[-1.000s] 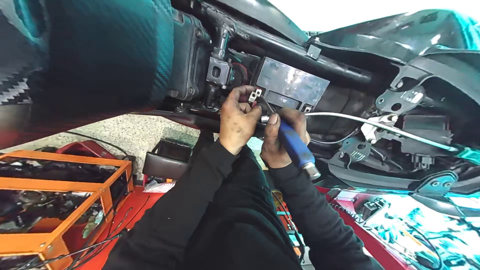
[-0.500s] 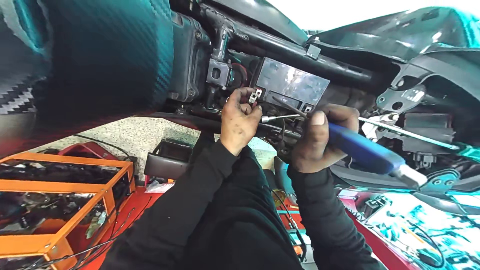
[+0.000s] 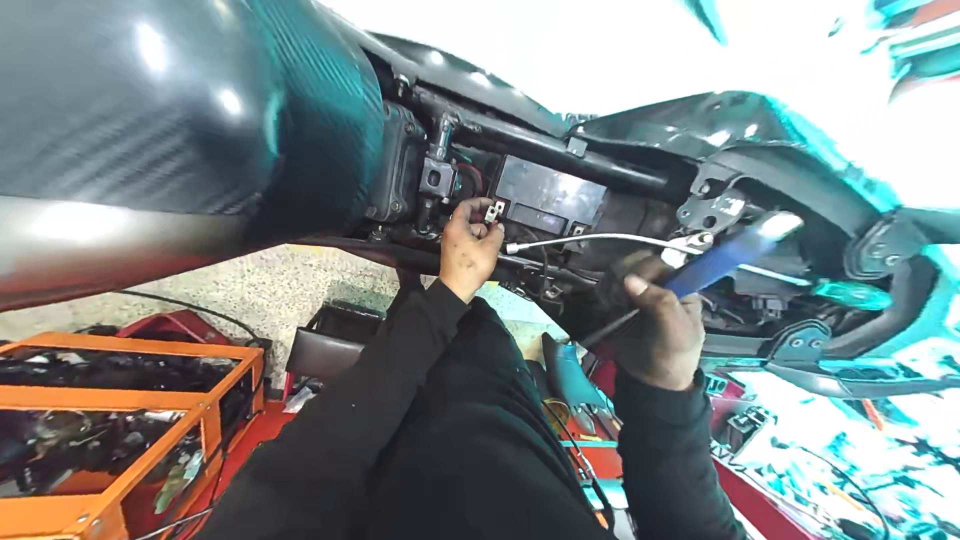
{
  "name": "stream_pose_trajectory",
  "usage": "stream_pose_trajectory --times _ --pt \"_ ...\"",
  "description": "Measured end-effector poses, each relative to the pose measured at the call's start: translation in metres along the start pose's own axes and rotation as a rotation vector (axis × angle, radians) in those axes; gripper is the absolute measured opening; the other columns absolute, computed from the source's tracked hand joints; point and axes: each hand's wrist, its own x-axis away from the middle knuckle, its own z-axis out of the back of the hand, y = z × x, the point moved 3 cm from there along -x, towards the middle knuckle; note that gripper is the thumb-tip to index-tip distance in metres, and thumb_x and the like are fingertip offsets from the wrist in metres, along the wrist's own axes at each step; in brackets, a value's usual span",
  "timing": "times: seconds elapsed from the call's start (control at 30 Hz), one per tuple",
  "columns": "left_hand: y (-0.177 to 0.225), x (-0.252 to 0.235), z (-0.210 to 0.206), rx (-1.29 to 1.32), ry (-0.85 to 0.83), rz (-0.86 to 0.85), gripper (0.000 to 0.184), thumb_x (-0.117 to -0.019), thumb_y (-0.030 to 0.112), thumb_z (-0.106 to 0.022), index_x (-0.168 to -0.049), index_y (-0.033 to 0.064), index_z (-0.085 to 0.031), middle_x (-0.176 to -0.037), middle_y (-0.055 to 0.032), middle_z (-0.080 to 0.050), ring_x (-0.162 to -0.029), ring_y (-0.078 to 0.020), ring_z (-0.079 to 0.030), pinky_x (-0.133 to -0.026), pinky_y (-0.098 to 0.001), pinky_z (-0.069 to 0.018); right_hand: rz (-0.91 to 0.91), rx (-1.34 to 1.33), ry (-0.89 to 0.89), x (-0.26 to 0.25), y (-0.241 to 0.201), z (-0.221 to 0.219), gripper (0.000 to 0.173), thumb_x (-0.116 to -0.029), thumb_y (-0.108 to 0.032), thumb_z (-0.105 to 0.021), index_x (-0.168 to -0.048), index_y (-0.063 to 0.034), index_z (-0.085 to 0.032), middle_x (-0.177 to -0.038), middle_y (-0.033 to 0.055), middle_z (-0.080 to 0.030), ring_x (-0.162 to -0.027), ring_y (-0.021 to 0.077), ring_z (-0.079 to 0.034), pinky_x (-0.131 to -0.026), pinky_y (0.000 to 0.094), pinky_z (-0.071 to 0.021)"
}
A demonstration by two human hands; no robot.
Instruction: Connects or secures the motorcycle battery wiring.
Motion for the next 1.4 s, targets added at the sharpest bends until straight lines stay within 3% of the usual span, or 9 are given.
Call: stream_pose_trajectory --times 0.1,0.23,0.47,0.57,0.67,0.83,1.03,1.17,1.4 --pt "0.0 -0.003 0.0 -0.051 0.009 0.017 0.039 -0.0963 0.015 -0.069 -0.134 0.0104 -0.059 -0.075 -0.0058 -0.068 -0.057 -0.0147 -0.059 -0.057 -0.0347 -0.053 -0.254 -0.154 -0.154 0.036 -0.012 0.01 0.016 -0.093 -0.03 -0.067 -0.096 -0.0143 -0.065 -0.089 -0.0001 -0.064 -0.075 0.0117 -0.061 -0.067 0.0301 -0.0534" --pt "0.004 -0.004 0.0 -0.082 0.015 0.033 0.04 -0.0958 0.015 -0.069 -0.134 0.0073 -0.06 -0.097 -0.0109 -0.072 -0.075 -0.0178 -0.068 -0.073 -0.0382 -0.058 -0.395 -0.118 -0.35 0.094 -0.017 0.018 0.02 -0.0911 -0.018 -0.063 -0.11 -0.0103 -0.065 -0.109 0.0085 -0.07 -0.081 0.0164 -0.068 -0.068 0.0323 -0.0581" --pt "-0.002 -0.004 0.002 -0.14 -0.017 0.005 0.049 -0.0969 0.022 -0.069 -0.142 0.0077 -0.054 -0.106 -0.0146 -0.071 -0.074 -0.0202 -0.065 -0.067 -0.0396 -0.056 -0.532 -0.336 -0.19 0.142 -0.011 0.01 0.025 -0.0951 -0.006 -0.053 -0.12 -0.0032 -0.049 -0.119 0.0234 -0.071 -0.099 0.0371 -0.075 -0.077 0.0472 -0.0647" --pt "-0.006 -0.004 0.002 -0.164 -0.01 -0.012 0.05 -0.0979 0.023 -0.068 -0.143 0.0099 -0.053 -0.101 -0.0133 -0.071 -0.067 -0.0193 -0.062 -0.061 -0.0382 -0.0541 -0.535 -0.247 -0.207 0.15 -0.008 0.013 0.025 -0.1038 -0.013 -0.052 -0.127 -0.0036 -0.047 -0.11 0.019 -0.075 -0.079 0.0273 -0.077 -0.063 0.0371 -0.0639" --pt "-0.007 0.0 0.003 -0.096 0.011 -0.016 0.047 -0.0982 0.023 -0.068 -0.142 0.011 -0.053 -0.092 -0.0105 -0.068 -0.058 -0.0153 -0.055 -0.052 -0.0332 -0.0485 -0.499 -0.167 -0.201 0.159 -0.001 0.013 0.018 -0.1048 -0.014 -0.054 -0.12 -0.0036 -0.052 -0.084 0.0104 -0.074 -0.051 0.0122 -0.063 -0.043 0.0245 -0.0508" --pt "0.003 0.021 0.005 0.23 0.037 0.064 0.028 -0.1033 0.02 -0.06 -0.127 0.0054 -0.061 -0.074 -0.0025 -0.057 -0.05 -0.0084 -0.045 -0.047 -0.0236 -0.0424 -0.424 0.003 -0.08 0.156 0.007 0.023 0.015 -0.0982 -0.022 -0.068 -0.099 -0.0088 -0.062 -0.06 -0.005 -0.053 -0.044 0.0054 -0.045 -0.04 0.0214 -0.0397" --pt "0.018 0.085 0.025 0.404 -0.091 0.034 0.037 -0.1052 0.008 -0.033 -0.136 -0.0017 -0.052 -0.106 -0.0122 -0.07 -0.081 -0.0182 -0.068 -0.079 -0.0356 -0.0579 -0.328 0.09 -0.08 0.152 0.012 0.04 0.017 -0.1 -0.014 -0.06 -0.11 -0.0029 -0.068 -0.073 -0.0034 -0.064 -0.052 0.0031 -0.05 -0.046 0.0195 -0.0423" --pt "0.022 0.111 0.032 0.41 -0.147 -0.011 0.04 -0.0984 -0.005 -0.038 -0.136 -0.0055 -0.05 -0.119 -0.0196 -0.069 -0.096 -0.0264 -0.072 -0.09 -0.0436 -0.0598 -0.311 0.032 -0.235 0.142 0.009 0.042 0.024 -0.1003 -0.01 -0.05 -0.115 -0.0003 -0.067 -0.092 0.0034 -0.076 -0.053 0.0023 -0.055 -0.046 0.0198 -0.0435" --pt "0.016 0.133 0.037 0.36 -0.126 -0.05 0.041 -0.0985 -0.009 -0.044 -0.14 -0.0106 -0.046 -0.13 -0.0254 -0.065 -0.112 -0.0335 -0.071 -0.098 -0.0463 -0.0594 -0.281 0.093 -0.446 0.12 -0.007 0.038 0.026 -0.1039 -0.011 -0.055 -0.128 -0.0029 -0.052 -0.108 0.0059 -0.075 -0.051 0.0055 -0.056 -0.044 0.0219 -0.0469"
